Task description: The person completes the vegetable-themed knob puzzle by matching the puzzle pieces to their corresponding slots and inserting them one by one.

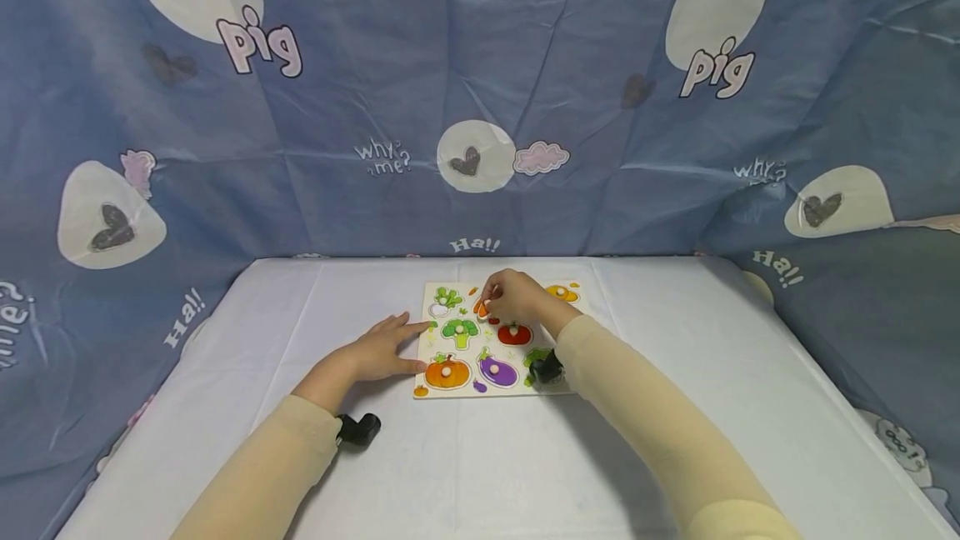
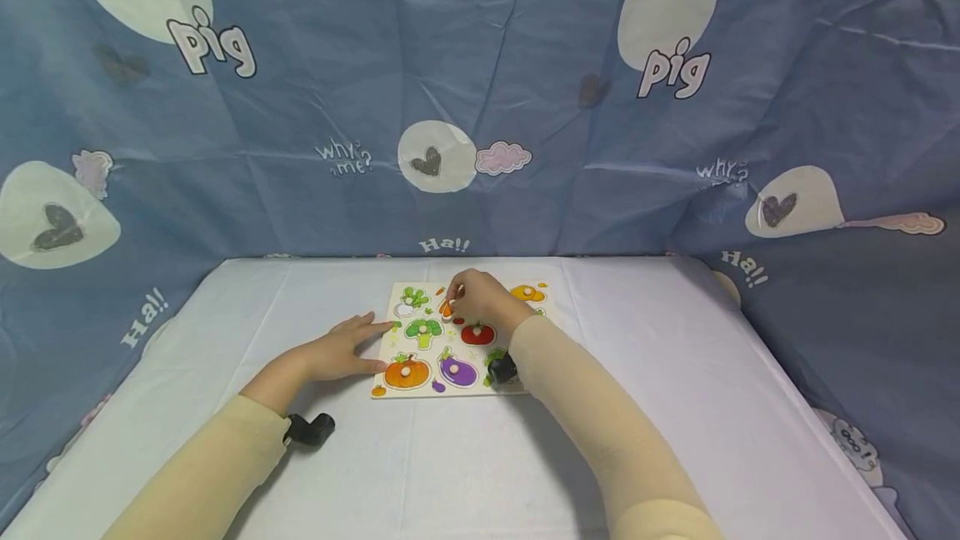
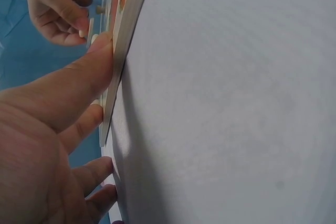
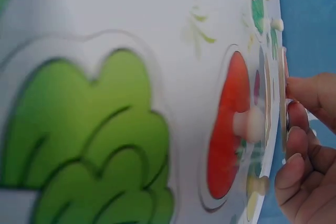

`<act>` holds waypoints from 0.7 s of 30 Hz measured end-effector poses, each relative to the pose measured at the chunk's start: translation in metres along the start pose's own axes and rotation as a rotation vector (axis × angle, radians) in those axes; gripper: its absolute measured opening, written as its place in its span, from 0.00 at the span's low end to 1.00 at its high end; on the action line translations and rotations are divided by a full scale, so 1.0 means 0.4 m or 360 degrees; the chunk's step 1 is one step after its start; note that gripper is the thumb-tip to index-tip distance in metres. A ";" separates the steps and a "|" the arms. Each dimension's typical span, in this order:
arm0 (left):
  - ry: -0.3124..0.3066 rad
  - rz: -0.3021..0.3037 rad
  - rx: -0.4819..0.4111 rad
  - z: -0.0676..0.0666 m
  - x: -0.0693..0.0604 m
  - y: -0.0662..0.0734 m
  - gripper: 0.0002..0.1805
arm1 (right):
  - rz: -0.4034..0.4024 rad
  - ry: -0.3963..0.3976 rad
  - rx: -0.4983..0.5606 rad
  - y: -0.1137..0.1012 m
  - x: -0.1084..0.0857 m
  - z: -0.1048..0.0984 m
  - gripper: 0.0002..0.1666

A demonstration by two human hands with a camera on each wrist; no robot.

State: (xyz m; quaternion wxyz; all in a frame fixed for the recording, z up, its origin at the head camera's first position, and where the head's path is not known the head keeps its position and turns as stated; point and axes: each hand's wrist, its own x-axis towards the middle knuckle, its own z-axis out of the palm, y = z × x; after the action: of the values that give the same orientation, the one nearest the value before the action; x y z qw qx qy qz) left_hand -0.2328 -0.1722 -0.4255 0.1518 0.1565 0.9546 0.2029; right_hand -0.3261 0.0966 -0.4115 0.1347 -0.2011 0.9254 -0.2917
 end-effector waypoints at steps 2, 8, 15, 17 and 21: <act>0.0000 -0.0002 -0.0003 0.000 -0.001 0.001 0.44 | -0.0005 -0.0010 0.0016 0.000 0.007 -0.003 0.02; -0.0003 -0.0008 -0.0002 -0.002 -0.004 0.005 0.44 | 0.0023 0.0017 0.0096 0.002 0.020 -0.002 0.02; -0.0008 -0.0012 0.0004 -0.004 -0.006 0.008 0.44 | 0.0079 0.0035 0.0157 0.007 0.037 0.006 0.03; -0.0006 -0.0008 0.0002 -0.004 -0.006 0.008 0.44 | 0.0086 0.0053 0.0138 0.009 0.043 0.010 0.03; -0.0005 -0.0006 -0.0003 -0.006 -0.006 0.008 0.44 | 0.0086 0.0078 0.0072 0.011 0.048 0.017 0.03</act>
State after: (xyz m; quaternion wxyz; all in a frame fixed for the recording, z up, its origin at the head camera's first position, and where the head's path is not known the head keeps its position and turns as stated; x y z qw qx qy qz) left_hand -0.2306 -0.1711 -0.4215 0.1539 0.1550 0.9545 0.2032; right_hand -0.3417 0.0879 -0.4219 0.1242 -0.1657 0.9267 -0.3137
